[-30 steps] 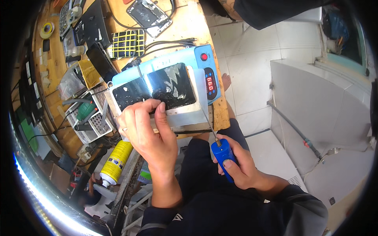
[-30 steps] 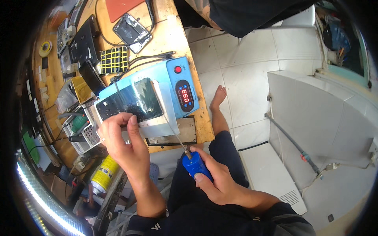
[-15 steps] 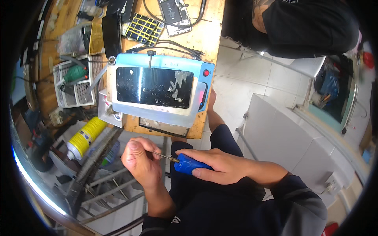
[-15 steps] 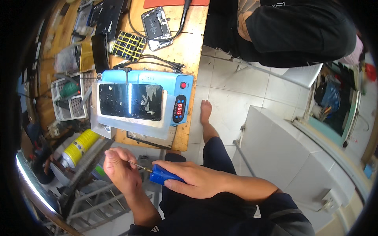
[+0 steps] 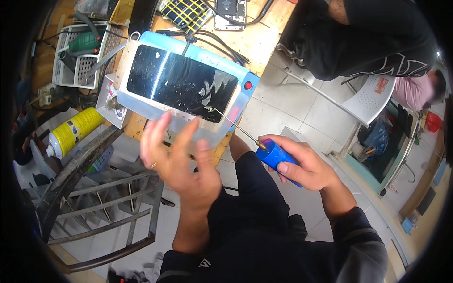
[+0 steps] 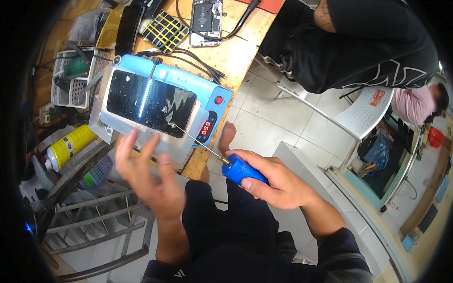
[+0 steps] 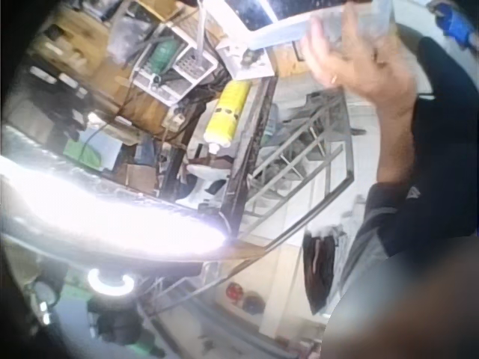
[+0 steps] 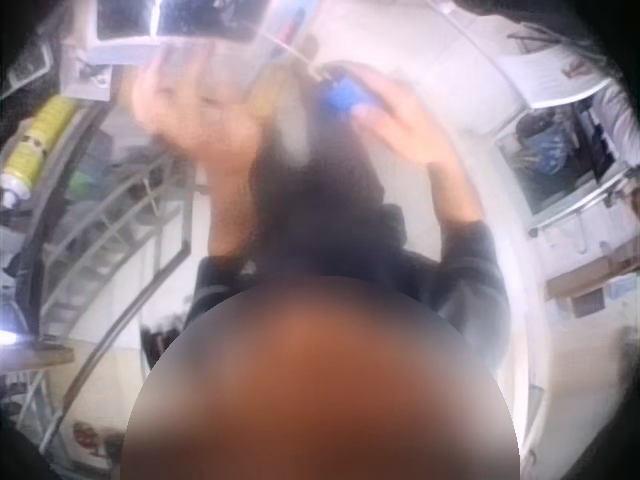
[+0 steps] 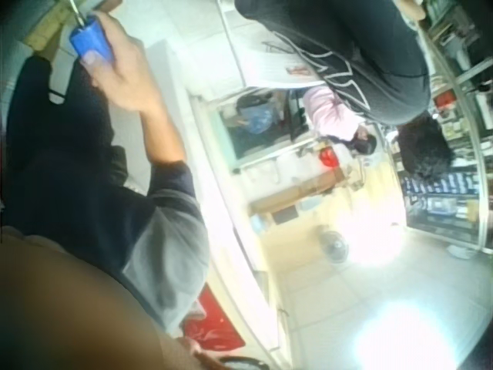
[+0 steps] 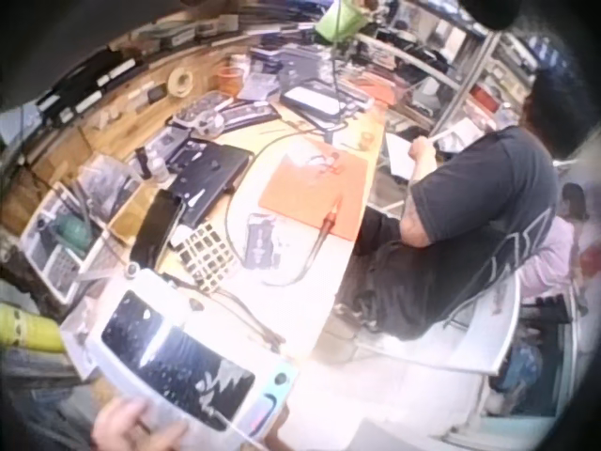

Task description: The person uses a heated precision tool to carefully scrape and lift the broken glass from a smartphone screen clamped in a holder. They repeatedly apply the tool along the edges and surface to separate the glass from the underlying display, then remove the detached glass pieces.

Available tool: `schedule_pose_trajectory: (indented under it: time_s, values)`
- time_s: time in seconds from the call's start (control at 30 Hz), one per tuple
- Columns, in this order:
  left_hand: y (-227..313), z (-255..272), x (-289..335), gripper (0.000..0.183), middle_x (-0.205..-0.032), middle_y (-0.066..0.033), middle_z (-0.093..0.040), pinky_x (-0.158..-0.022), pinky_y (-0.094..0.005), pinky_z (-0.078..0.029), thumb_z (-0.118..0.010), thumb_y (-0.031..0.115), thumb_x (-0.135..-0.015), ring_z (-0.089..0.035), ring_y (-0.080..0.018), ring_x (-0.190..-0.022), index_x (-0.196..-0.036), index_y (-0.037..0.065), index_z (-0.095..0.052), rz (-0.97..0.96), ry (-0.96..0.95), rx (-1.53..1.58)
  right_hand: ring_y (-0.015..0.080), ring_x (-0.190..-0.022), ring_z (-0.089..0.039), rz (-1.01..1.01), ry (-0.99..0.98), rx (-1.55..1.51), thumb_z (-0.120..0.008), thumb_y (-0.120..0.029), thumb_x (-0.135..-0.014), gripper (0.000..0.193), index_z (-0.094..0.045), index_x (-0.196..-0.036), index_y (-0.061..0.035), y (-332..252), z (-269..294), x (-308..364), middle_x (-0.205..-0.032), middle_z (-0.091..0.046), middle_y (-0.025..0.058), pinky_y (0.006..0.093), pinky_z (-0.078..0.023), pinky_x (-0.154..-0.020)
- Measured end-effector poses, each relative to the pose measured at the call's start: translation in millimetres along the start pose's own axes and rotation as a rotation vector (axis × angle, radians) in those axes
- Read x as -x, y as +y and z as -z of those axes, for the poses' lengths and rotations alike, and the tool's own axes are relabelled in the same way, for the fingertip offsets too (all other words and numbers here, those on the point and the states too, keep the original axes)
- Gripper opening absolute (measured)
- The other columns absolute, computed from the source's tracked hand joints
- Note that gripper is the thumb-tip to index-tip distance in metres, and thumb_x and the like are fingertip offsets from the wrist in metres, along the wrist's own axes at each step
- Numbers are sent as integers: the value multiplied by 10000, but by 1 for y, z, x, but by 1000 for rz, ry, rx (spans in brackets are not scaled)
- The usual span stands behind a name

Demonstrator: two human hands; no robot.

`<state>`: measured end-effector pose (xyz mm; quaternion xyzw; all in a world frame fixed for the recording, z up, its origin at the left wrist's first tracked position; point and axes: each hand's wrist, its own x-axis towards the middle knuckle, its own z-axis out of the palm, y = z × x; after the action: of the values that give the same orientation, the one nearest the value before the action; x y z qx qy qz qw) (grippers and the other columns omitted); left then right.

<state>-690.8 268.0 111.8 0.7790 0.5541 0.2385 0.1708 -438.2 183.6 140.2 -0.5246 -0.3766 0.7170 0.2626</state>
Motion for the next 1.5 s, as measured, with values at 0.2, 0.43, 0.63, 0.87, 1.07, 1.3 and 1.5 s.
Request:
schedule_pose_trajectory:
  time_s: [0.2, 0.43, 0.63, 0.87, 1.07, 1.3, 1.5]
  values:
    - [14, -20, -13, 311, -1517, -178, -499, -1168, -527, -186, -664, 293, -987, -325, -391, -1401, -1247, 148, -754, -18, -36, 20, 270, -766, -728, 3, -94, 140, -593, -251, -1055, 554, -440, -1532, -15, 0, 19, -2, -976, -699, 172, 374, -553, -723]
    - [12, -19, -14, 279, -1474, -160, -492, -1138, -515, -216, -726, 311, -957, -323, -374, -1367, -1173, 140, -773, 12, -28, 57, 326, -810, -730, 49, -127, 163, -602, -279, -1050, 571, -448, -1519, 7, 2, 31, -7, -979, -703, 188, 399, -551, -776]
    - [18, -17, -20, 284, -1469, -167, -479, -1131, -513, -231, -784, 275, -900, -325, -377, -1356, -1144, 129, -769, 41, -41, 56, 324, -815, -729, 38, -135, 167, -608, -265, -1050, 563, -453, -1514, 15, -4, 37, -7, -982, -702, 184, 397, -551, -773]
    - [22, -17, -23, 243, -1439, -165, -501, -1130, -515, -232, -777, 255, -904, -328, -375, -1347, -1114, 133, -768, 68, -26, 52, 319, -796, -714, -59, -88, 142, -611, -265, -1048, 558, -462, -1505, 19, -11, 44, -3, -959, -692, 178, 395, -547, -767]
    - [21, -17, -26, 186, -1402, -154, -547, -1116, -477, -243, -681, 150, -966, -384, -316, -1314, -1127, 94, -754, 60, -17, 7, 222, -666, -691, 105, -133, 266, -581, -341, -1026, 615, -466, -1537, -20, 0, 39, -6, -1243, -671, 209, 341, -566, -744]
    - [22, -20, -27, 162, -1374, -146, -553, -1112, -475, -246, -680, 117, -957, -385, -317, -1312, -1101, 87, -749, 59, 8, -5, 242, -690, -704, 64, -142, 260, -572, -372, -1027, 628, -457, -1542, -31, 1, 42, -3, -1273, -659, 207, 356, -556, -761]
    - [21, -20, -27, 160, -1369, -155, -551, -1114, -479, -249, -679, 109, -954, -384, -325, -1318, -1098, 81, -743, 57, 8, -3, 239, -687, -703, 63, -139, 253, -573, -373, -1027, 626, -459, -1538, -31, 3, 42, -4, -1265, -661, 203, 351, -555, -759]
